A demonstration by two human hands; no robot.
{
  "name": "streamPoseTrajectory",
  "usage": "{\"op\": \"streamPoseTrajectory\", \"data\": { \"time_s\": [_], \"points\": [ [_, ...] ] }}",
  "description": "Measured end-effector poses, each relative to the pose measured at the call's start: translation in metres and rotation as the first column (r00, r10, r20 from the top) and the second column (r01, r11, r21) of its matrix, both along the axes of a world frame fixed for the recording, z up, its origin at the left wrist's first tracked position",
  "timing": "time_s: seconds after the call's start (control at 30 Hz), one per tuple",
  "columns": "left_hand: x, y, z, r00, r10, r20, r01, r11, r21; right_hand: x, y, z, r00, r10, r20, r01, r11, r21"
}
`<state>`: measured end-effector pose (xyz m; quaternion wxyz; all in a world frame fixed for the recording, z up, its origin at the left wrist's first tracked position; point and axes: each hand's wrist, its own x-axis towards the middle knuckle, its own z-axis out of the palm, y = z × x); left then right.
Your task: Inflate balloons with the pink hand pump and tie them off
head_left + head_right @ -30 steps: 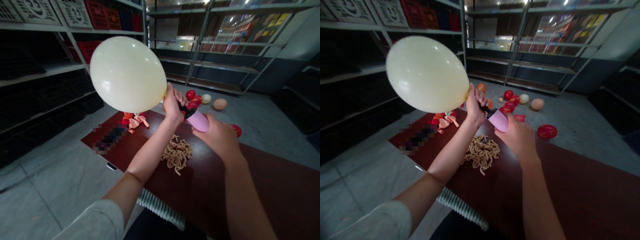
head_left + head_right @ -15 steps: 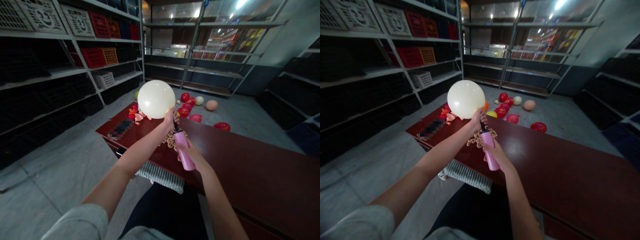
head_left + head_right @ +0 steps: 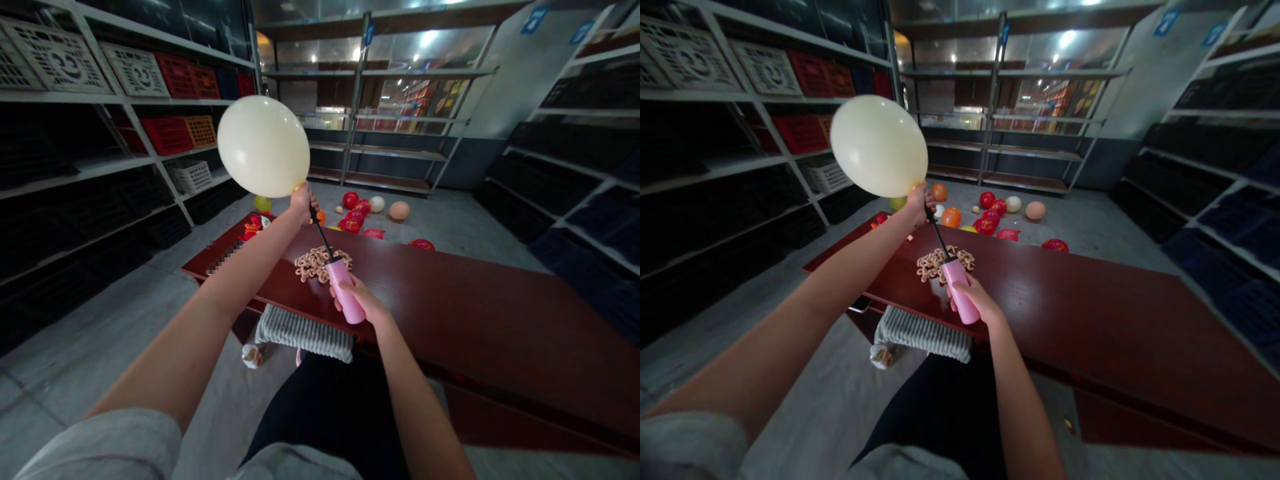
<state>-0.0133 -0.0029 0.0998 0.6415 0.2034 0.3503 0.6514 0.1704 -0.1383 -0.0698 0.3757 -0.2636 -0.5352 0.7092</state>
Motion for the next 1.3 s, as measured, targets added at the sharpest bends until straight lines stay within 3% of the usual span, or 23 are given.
{"op": "streamPoseTrajectory", "data": {
  "time_s": [0.13, 0.27, 0.47, 0.67, 0.77, 1.07, 1.3],
  "points": [
    [-0.003, 0.000, 0.024, 0.989, 0.052, -0.141, -0.041, 0.996, 0.083, -0.003, 0.007, -0.006, 0.999, -0.024, -0.027, 0.025, 0.999, 0.032],
    [0.012, -0.002, 0.026, 0.984, 0.047, -0.174, -0.024, 0.991, 0.130, 0.000, 0.006, -0.012, 0.996, -0.028, -0.089, 0.030, 0.999, 0.017],
    [0.048, -0.006, -0.003, 0.974, -0.074, -0.214, 0.101, 0.988, 0.116, 0.002, 0.005, -0.019, 0.982, -0.089, -0.169, 0.085, 0.996, -0.026],
    [0.085, -0.023, -0.052, 0.956, -0.251, -0.150, 0.243, 0.968, -0.069, -0.001, 0.007, -0.020, 0.962, -0.219, -0.163, 0.203, 0.973, -0.108],
    [0.089, -0.023, -0.067, 0.950, -0.282, -0.134, 0.267, 0.956, -0.118, -0.001, 0.007, -0.017, 0.960, -0.241, -0.144, 0.222, 0.965, -0.140],
    [0.069, -0.008, -0.071, 0.971, -0.213, -0.105, 0.197, 0.970, -0.144, -0.001, 0.013, -0.017, 0.982, -0.143, -0.125, 0.129, 0.985, -0.118],
    [0.049, 0.015, -0.060, 0.991, -0.095, -0.093, 0.085, 0.991, -0.105, -0.001, 0.013, -0.023, 0.987, -0.128, -0.094, 0.121, 0.990, -0.076]
  ]
}}
